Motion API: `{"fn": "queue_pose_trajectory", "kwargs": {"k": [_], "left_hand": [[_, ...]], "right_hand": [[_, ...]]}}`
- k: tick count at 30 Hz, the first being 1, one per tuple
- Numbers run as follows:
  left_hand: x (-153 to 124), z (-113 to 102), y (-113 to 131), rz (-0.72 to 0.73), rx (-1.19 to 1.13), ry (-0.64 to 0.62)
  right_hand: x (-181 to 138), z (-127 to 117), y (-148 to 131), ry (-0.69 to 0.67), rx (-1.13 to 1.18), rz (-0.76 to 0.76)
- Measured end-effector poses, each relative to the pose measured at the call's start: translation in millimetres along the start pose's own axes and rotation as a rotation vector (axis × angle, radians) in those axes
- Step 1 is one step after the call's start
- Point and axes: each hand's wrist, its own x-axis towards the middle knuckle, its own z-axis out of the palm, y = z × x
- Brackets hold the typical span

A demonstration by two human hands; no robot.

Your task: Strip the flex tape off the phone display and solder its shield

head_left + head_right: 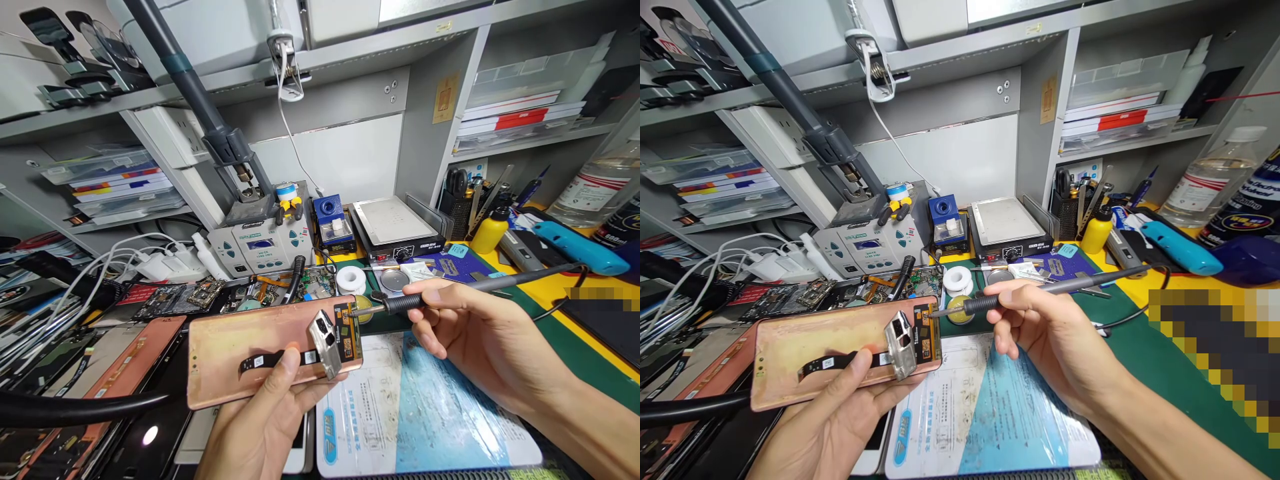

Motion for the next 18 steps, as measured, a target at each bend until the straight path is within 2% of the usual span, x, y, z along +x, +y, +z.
{"fn": "queue_pose_trajectory", "kwargs": {"k": [4, 8, 14, 18], "left_hand": [[-1.2, 0.8, 1.4, 0.010, -0.018, 0.004], [0.9, 0.6, 3.1, -0.022, -0.043, -0.011], [1.1, -1.5, 4.2, -0.069, -0.019, -0.043], [1.6, -2.1, 4.8, -0.059, -0.022, -0.052]], "right_hand": [[-0.8, 1.0, -2.7, 0.025, 0.002, -0.049], [-6.3, 0.7, -7.7, 0.036, -0.019, -0.167], [-16.3, -0.7, -6.7, 0.023, -0.194, -0.348], [-17.4, -3.2, -3.3, 0.076, -0.325, -0.389]]}}
